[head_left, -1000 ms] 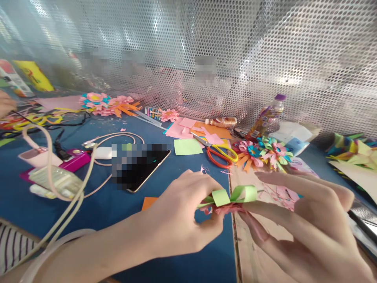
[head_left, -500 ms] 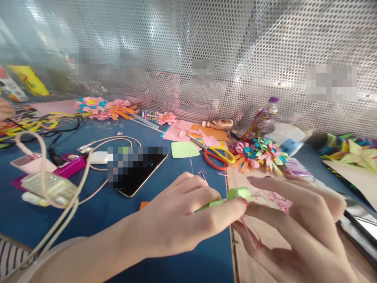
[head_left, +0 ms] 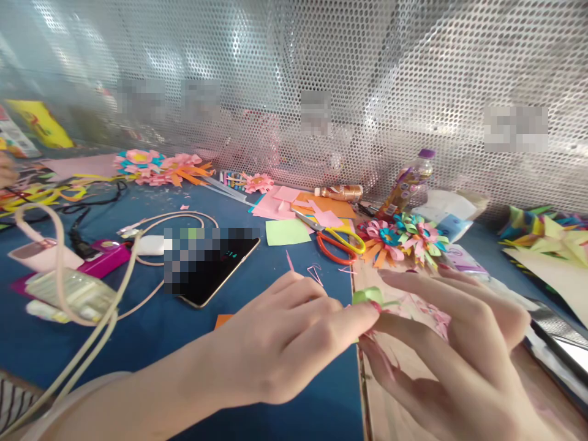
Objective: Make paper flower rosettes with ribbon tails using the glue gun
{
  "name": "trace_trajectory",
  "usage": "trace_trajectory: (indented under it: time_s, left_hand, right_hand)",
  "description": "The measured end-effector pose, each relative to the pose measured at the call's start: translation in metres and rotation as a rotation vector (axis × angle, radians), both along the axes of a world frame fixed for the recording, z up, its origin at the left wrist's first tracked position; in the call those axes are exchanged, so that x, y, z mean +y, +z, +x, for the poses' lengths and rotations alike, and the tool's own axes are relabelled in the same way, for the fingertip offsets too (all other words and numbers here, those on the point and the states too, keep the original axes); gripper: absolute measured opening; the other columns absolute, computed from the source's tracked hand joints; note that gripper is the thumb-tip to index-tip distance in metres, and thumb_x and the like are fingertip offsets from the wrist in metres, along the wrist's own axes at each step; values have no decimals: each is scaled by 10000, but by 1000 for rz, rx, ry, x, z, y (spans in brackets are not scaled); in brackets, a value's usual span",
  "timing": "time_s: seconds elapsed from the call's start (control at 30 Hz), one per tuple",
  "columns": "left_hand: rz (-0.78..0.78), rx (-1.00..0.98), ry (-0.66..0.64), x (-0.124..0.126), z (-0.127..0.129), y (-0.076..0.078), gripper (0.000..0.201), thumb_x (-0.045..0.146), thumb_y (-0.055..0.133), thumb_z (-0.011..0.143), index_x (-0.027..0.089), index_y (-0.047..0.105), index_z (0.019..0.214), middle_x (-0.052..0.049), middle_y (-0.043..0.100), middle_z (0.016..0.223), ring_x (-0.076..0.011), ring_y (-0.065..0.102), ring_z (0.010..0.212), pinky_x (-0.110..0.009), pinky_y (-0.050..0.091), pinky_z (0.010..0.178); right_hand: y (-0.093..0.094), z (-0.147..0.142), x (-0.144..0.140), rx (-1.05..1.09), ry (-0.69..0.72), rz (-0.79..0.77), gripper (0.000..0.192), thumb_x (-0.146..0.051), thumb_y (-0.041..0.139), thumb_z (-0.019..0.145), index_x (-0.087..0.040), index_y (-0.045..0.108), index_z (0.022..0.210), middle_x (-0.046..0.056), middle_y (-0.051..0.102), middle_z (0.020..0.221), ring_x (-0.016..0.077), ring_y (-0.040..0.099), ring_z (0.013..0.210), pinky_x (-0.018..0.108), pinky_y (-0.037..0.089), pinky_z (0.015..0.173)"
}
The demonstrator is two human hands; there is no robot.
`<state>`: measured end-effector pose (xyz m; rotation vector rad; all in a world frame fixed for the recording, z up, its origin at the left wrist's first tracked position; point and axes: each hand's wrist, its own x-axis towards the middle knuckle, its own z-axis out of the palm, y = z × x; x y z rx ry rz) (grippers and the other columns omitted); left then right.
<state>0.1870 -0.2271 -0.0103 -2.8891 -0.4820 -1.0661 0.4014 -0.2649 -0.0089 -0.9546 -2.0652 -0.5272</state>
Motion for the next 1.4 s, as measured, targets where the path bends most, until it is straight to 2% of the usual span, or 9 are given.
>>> trace_trajectory:
  time_s: [0.17,0.27,0.43,0.67,0.93,1.17,1.3,1.4]
  left_hand:
    - [24,-15,-5,0,0,-2,515,65,504,846,129,319,1322,-46,661,863,-169,568,837,-338,467,750]
    - [45,-35,-25,0,1,-3,486,71,523,843,101,351,1296,-61,665,879,-167,565,839,-338,473,738]
    - [75,-60,-44,1,4,-2,414,99,508,859,76,402,1259,-68,654,867,-175,566,845,-340,484,725]
    - [103,-84,-68,1,4,-2,432,84,546,833,52,424,1246,-90,662,896,-206,568,873,-365,488,721]
    - [76,-70,-68,2,4,-1,421,80,551,831,53,423,1231,-89,664,916,-196,573,855,-357,485,709]
    - [73,-54,-51,-1,4,-1,397,92,518,848,65,419,1231,-81,655,900,-191,575,857,-350,481,721]
    - [53,-19,-51,2,3,-2,415,93,495,862,72,391,1263,-74,657,896,-178,572,852,-350,481,738]
    - [-19,-35,-14,4,3,-4,488,45,522,828,110,375,1289,-57,656,927,-150,572,837,-321,480,765]
  right_hand:
    - [-2,-1,-3,-47,-38,69,123,-165,640,782,-202,655,898,45,527,1235,267,524,977,483,399,887]
    - [-2,-2,-5,-70,-83,51,150,-206,650,786,-228,639,934,26,541,1217,242,520,970,467,378,945]
    - [-2,1,-7,-114,-50,-4,181,-180,628,802,-225,619,978,33,544,1190,218,521,951,450,374,972]
    - [0,0,-8,-97,-60,-12,115,-175,588,833,-230,600,933,35,540,1133,208,494,953,432,349,992]
    - [0,-4,-6,-73,-54,-24,102,-210,593,836,-238,596,934,52,538,1052,211,488,921,435,345,992]
    - [1,0,-4,-118,-14,-12,191,-164,622,807,-226,602,986,49,596,992,194,514,867,394,358,978]
    - [-3,2,-3,-128,-31,-3,233,-161,653,779,-230,612,997,47,580,1054,195,517,892,400,351,986]
    - [-4,4,1,-130,-31,33,226,-218,681,765,-237,613,980,64,523,1149,230,506,960,435,346,960]
